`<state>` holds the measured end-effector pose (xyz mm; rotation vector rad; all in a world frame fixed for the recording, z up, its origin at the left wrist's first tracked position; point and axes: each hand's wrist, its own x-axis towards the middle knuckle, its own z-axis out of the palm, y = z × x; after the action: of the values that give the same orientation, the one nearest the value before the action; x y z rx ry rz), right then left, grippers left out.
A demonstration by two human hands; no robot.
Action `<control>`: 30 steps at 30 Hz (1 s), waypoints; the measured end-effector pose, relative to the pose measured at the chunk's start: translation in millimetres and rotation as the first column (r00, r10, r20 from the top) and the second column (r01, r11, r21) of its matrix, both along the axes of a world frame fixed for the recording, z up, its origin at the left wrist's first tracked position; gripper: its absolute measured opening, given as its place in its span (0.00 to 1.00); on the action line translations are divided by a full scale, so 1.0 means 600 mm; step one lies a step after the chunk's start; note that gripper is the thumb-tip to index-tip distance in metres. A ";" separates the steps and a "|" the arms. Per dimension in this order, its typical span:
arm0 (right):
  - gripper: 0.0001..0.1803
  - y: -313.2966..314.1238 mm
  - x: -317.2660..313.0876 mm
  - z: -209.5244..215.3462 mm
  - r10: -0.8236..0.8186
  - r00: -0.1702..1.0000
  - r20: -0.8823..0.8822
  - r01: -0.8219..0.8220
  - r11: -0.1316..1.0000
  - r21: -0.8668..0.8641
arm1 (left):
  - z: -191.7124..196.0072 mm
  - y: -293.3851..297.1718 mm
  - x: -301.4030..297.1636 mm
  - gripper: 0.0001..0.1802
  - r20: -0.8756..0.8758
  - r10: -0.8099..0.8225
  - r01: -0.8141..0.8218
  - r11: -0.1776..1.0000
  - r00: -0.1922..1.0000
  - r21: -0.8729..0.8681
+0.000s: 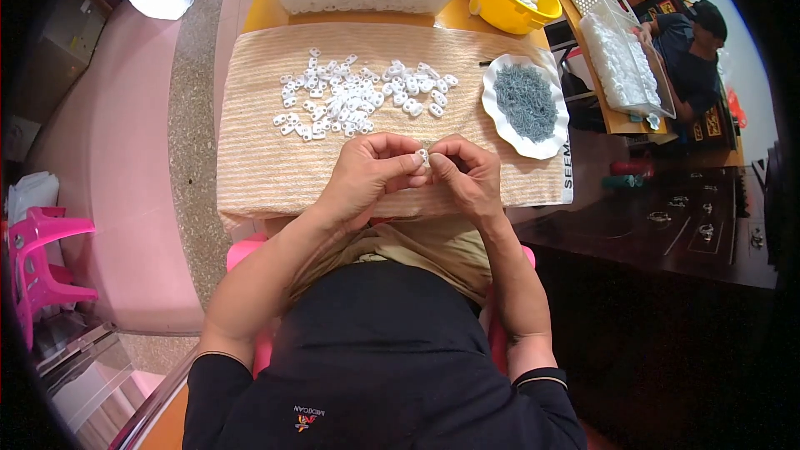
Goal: Assembling small white plastic components by inserting pins into them by hand.
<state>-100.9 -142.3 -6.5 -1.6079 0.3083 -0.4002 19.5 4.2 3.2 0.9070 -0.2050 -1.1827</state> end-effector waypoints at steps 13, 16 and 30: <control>0.07 0.010 -0.004 0.005 -0.003 0.998 -0.061 0.001 1.000 -0.026 | -0.008 -0.003 -0.022 0.09 0.044 0.081 -0.082 0.996 0.996 0.018; 0.07 0.012 -0.003 0.008 -0.003 0.998 -0.057 0.005 0.999 0.039 | -0.007 -0.004 -0.023 0.09 0.050 0.097 -0.097 0.995 0.994 0.002; 0.07 0.002 -0.009 0.014 -0.006 0.999 -0.054 0.009 0.999 0.052 | -0.007 -0.003 -0.020 0.10 -0.023 0.067 -0.067 0.998 0.997 -0.012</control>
<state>-106.1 -141.1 1.6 -1.5691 0.3631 -0.3525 7.5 2.4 -1.0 0.8821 -0.1628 -1.1278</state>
